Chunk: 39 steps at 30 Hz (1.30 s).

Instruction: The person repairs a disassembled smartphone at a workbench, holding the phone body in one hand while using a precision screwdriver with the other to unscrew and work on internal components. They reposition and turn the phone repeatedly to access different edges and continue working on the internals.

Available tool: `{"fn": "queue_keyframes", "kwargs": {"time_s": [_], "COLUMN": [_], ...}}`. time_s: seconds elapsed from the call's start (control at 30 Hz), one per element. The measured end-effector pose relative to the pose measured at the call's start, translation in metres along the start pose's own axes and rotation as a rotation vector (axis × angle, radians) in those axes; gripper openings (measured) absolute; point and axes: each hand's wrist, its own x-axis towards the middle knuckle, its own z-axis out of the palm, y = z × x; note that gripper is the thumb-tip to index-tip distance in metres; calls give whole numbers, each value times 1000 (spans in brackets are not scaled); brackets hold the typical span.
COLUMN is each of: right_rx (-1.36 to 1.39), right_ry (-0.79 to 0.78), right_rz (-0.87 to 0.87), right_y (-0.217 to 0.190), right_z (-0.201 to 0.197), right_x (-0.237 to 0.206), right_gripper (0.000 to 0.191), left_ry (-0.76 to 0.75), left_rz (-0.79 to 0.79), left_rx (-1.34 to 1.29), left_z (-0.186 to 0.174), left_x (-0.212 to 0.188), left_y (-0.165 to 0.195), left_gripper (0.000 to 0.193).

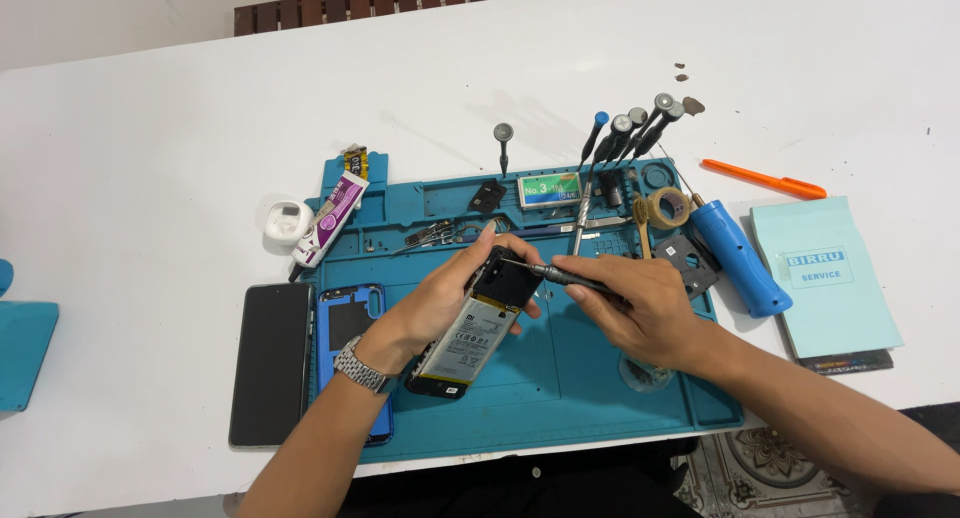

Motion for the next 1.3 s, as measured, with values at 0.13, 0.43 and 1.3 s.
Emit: {"fn": "queue_keyframes", "kwargs": {"time_s": [0.13, 0.43, 1.3], "right_rx": [4, -11, -12], "right_ry": [-8, 7, 43], "right_rz": [-5, 27, 25], "right_y": [2, 2, 0], "right_z": [1, 2, 1], "right_x": [0, 0, 1], "right_gripper": [30, 30, 26], "left_ry": [-1, 26, 15], "left_rz": [21, -13, 7], "left_rx": [29, 40, 112], "left_z": [0, 2, 2], "left_x": [1, -1, -2], "left_y": [0, 2, 1], "left_gripper": [69, 67, 70]}}
